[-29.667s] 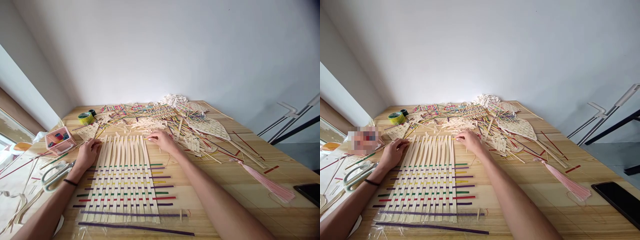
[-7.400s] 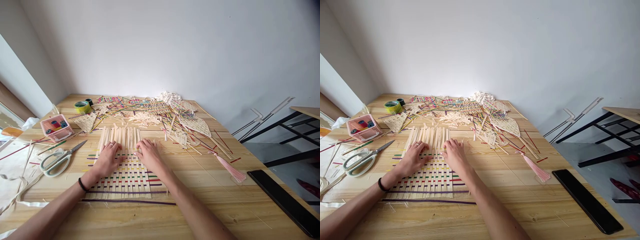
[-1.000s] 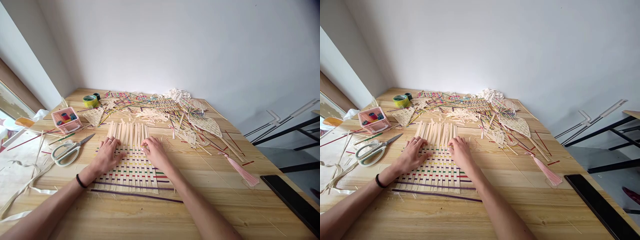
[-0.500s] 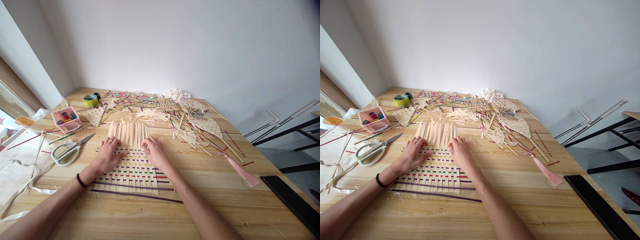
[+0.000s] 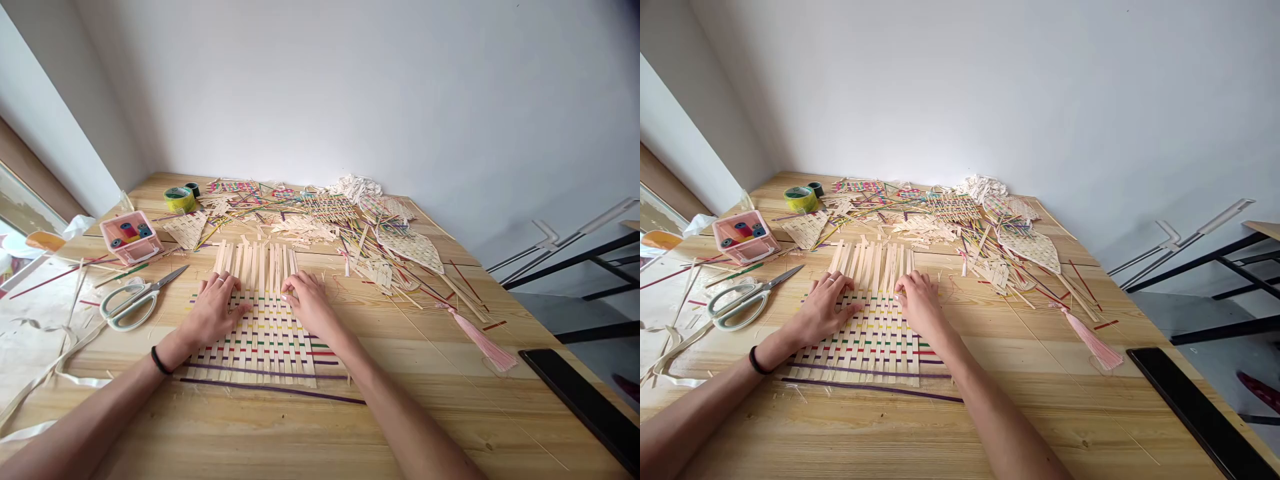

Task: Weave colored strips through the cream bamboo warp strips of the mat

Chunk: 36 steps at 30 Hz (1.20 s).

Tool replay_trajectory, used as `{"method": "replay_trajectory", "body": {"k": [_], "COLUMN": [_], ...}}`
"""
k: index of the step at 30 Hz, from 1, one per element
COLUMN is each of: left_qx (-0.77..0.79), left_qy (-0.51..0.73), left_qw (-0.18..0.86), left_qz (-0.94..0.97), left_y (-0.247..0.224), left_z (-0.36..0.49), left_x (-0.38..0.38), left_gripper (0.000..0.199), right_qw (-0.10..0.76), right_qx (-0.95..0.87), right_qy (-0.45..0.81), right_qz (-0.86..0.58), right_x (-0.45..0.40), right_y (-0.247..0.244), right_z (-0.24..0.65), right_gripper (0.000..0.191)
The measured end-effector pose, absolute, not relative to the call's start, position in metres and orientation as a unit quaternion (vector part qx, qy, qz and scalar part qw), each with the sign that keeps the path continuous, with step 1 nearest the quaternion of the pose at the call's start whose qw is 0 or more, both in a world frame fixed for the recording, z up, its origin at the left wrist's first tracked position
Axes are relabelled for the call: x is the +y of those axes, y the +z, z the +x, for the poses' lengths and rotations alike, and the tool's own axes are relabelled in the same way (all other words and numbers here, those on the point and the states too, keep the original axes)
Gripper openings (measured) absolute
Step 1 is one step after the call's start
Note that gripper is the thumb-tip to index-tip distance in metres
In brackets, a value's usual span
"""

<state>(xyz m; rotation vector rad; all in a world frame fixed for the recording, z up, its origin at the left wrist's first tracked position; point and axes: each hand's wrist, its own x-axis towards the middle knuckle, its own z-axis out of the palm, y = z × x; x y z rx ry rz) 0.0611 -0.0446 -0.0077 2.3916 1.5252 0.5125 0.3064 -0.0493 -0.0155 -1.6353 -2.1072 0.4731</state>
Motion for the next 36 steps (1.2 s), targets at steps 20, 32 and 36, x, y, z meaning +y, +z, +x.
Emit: {"method": "replay_trajectory", "body": {"k": [20, 32, 36], "left_qx": [0.546, 0.538, 0.538], "left_qy": [0.207, 0.214, 0.212], "left_qw": [0.069, 0.094, 0.11], "left_qz": [0.809, 0.81, 0.808], "left_y": [0.004, -0.002, 0.0], "left_z": [0.025, 0.006, 0.004], "left_x": [-0.03, -0.017, -0.017], "left_gripper": [0.024, 0.019, 0.018], "right_qw": [0.303, 0.232, 0.24], "right_qx": [-0.749, -0.801, -0.784], "right_qy": [0.161, 0.189, 0.195], "right_qz": [-0.567, -0.519, -0.538], "right_x": [-0.045, -0.049, -0.057], "right_y": [-0.011, 0.001, -0.014], "right_z": [0.319, 0.359, 0.365], "right_gripper": [0.019, 0.012, 0.019]}}
